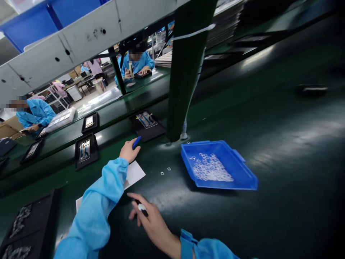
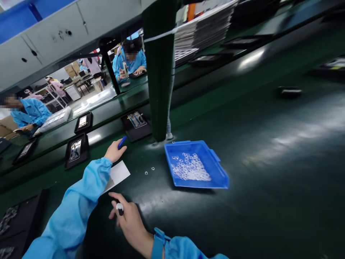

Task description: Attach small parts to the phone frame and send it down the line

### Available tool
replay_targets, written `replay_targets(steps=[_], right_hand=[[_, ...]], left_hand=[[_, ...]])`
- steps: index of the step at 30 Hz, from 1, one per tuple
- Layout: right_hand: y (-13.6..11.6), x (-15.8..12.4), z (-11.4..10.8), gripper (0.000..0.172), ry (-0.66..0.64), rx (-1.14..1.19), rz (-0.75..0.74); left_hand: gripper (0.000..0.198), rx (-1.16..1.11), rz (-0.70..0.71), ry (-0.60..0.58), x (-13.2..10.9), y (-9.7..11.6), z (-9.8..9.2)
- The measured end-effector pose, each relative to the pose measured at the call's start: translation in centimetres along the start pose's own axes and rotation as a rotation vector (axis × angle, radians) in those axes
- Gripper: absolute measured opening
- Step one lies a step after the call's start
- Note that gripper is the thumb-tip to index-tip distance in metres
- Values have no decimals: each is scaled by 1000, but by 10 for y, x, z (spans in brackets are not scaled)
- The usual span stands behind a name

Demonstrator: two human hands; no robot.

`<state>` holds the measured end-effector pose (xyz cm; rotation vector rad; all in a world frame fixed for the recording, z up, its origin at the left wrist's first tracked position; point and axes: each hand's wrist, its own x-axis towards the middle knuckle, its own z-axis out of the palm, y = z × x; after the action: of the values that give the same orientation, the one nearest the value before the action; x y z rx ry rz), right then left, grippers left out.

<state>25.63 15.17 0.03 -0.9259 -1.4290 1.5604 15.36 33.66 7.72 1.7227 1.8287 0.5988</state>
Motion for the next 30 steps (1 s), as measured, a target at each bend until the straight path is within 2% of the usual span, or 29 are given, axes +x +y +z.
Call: replay_targets(steps=[4,7,10,15,18,23,26,30], right_hand=[[-3,5,-6,49,33,-17,-39],[-7,8,-12,47,67,-28,-49],[-9,11,-16,45,97,-23,-57],[-4,14,-14,39,137,1,-92],[-3,15,-10,37,145,5,-106],[-3,9,-10,42,155,-3,-108],[-3,7,-11,47,168,5,-102],[-2,7,-10,51,128,2,-91]], left_hand=[[58,166,-11,45,33,21,36],[37,235,-32,89,44,23,43],[21,236,-18,138,44,17,28],[20,112,31,172,30,-5,-16],[22,24,11,124,22,-23,-22],[32,-113,-132,84,33,-38,6],[33,-146,-240,83,50,-37,21],[33,-122,-333,60,69,-34,29]])
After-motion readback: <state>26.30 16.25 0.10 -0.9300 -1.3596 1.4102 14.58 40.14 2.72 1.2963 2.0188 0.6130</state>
